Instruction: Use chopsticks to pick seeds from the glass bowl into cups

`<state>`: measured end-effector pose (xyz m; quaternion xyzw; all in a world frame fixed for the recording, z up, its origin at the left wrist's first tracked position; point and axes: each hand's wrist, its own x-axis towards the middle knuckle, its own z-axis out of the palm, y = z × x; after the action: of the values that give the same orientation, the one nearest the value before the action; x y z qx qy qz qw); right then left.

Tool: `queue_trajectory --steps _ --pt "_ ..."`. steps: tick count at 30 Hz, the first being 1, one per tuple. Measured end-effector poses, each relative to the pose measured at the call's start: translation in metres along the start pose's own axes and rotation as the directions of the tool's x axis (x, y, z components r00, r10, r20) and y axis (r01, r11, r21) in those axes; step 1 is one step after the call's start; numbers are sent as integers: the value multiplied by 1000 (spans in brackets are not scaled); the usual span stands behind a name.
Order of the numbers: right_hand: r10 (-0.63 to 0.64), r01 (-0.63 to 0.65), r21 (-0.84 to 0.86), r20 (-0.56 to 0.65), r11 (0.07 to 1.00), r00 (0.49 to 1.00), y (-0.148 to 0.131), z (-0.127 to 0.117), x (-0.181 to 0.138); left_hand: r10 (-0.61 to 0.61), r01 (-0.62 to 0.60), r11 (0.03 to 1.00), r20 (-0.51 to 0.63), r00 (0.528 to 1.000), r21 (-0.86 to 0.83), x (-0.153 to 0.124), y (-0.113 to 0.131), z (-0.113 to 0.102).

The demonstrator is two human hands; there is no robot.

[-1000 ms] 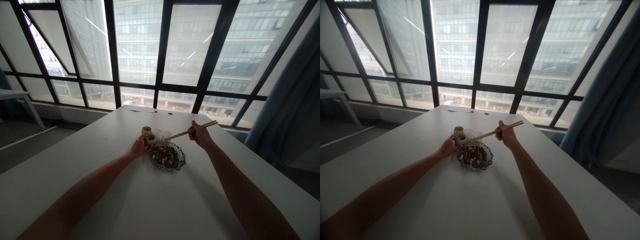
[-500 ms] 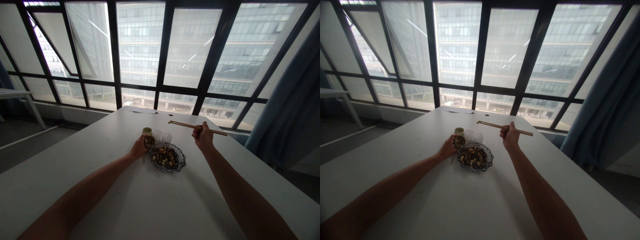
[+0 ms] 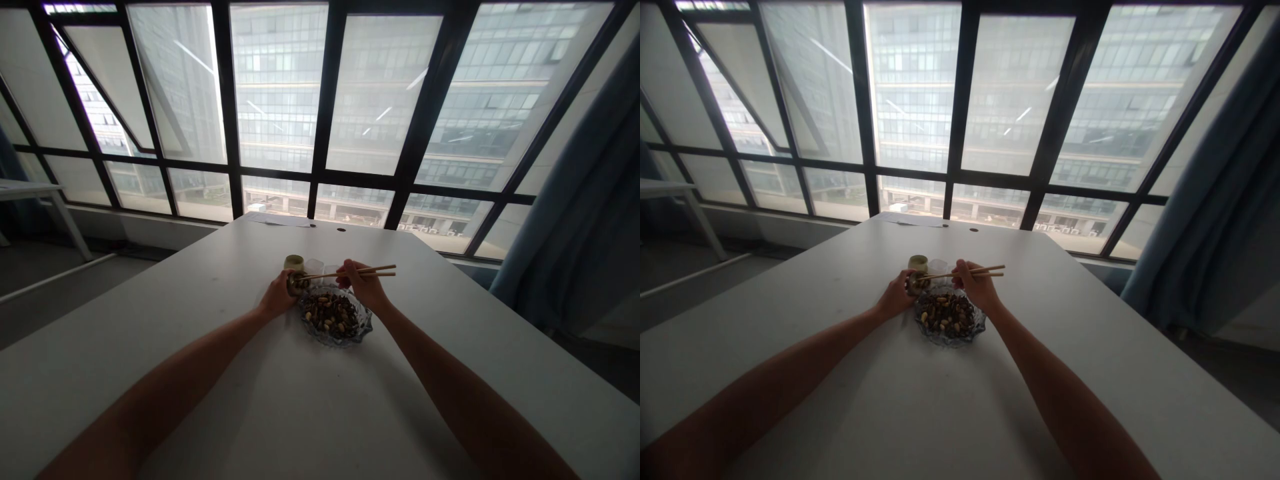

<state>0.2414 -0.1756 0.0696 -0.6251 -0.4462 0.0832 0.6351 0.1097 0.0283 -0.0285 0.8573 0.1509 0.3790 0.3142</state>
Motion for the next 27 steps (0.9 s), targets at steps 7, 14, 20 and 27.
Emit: queue_trajectory --steps 7,14,20,27 --pt "-15 10 -55 -86 998 996 -18 -26 5 -48 49 998 -23 999 40 1 -2 -1" --pt "50 -19 -164 183 986 982 -21 -35 6 -47 48 997 -20 999 68 3 -6 0" --pt "101 -36 -190 346 981 933 -25 -49 5 -34 37 995 -35 999 89 3 -13 2" --pt "50 -24 -201 128 979 991 -36 -74 11 -35 38 995 -39 999 93 3 -15 6"
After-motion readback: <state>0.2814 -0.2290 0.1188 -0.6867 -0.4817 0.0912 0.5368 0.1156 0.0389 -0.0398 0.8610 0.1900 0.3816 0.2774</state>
